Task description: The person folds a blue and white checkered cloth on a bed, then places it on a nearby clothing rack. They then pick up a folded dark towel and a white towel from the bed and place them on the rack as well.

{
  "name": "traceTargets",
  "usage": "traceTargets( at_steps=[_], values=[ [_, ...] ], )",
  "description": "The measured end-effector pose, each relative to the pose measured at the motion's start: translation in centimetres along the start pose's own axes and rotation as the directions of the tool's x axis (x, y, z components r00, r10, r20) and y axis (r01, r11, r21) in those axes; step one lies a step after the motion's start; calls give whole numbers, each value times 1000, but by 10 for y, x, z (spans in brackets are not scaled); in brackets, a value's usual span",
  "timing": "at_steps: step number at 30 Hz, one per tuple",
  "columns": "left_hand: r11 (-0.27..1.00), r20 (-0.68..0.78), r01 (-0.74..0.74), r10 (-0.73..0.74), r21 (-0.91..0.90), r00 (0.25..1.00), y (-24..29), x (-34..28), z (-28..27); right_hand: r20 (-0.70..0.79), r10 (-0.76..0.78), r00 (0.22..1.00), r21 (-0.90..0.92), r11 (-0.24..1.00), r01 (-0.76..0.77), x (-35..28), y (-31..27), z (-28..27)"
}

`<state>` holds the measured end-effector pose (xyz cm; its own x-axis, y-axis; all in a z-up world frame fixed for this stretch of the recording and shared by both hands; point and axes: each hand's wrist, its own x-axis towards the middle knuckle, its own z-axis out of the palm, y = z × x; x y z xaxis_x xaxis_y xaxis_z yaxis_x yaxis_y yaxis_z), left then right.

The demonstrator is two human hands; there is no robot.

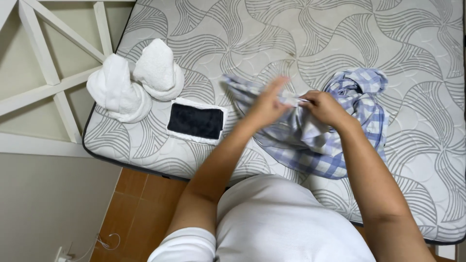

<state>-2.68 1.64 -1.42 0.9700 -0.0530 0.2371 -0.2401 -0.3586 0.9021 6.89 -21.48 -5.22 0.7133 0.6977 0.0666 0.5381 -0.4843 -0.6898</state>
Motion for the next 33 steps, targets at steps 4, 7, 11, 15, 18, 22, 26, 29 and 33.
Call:
traceTargets(
  at_steps=[4, 7, 11, 15, 18, 22, 26, 29, 33],
  values=[
    [991, 185, 125, -112, -58, 976, -27, 2, 51, 90, 33, 995, 89, 995, -41, -2, -16, -7],
    [996, 129, -32, 21, 85, 991, -56, -2, 66, 179, 112, 977, 212, 966, -150, -17, -8, -10],
    [994, 86, 12, -21, 105, 996, -41, -15, 55, 245, 131, 960, 324, 923, -209, -41, 16, -6],
    [979, -31, 203, -203, -15, 979, -29, -22, 37, 113, -44, 993, 230, 973, 17, -65, 51, -1],
    [955, -156, 235, -264, -182, 952, -36, -24, 26, -40, -54, 998, 100, 993, 58, -86, 39, 8],
    [925, -322, 200, -306, -323, 896, -43, -28, 15, -8, -34, 999, 38, 999, 35, -104, 45, 42],
    [966, -422, 94, -192, -242, 886, -36, -36, 1, 204, 137, 969, -47, 990, -130, -107, 102, 57],
    [953, -459, 178, -277, -246, 844, -20, -48, -12, 275, 322, 906, 19, 940, -340, -105, 120, 38],
    [936, -494, 198, -323, -290, 807, -30, -65, -23, 332, 328, 884, 76, 925, -372, -109, 99, 3]
  ],
)
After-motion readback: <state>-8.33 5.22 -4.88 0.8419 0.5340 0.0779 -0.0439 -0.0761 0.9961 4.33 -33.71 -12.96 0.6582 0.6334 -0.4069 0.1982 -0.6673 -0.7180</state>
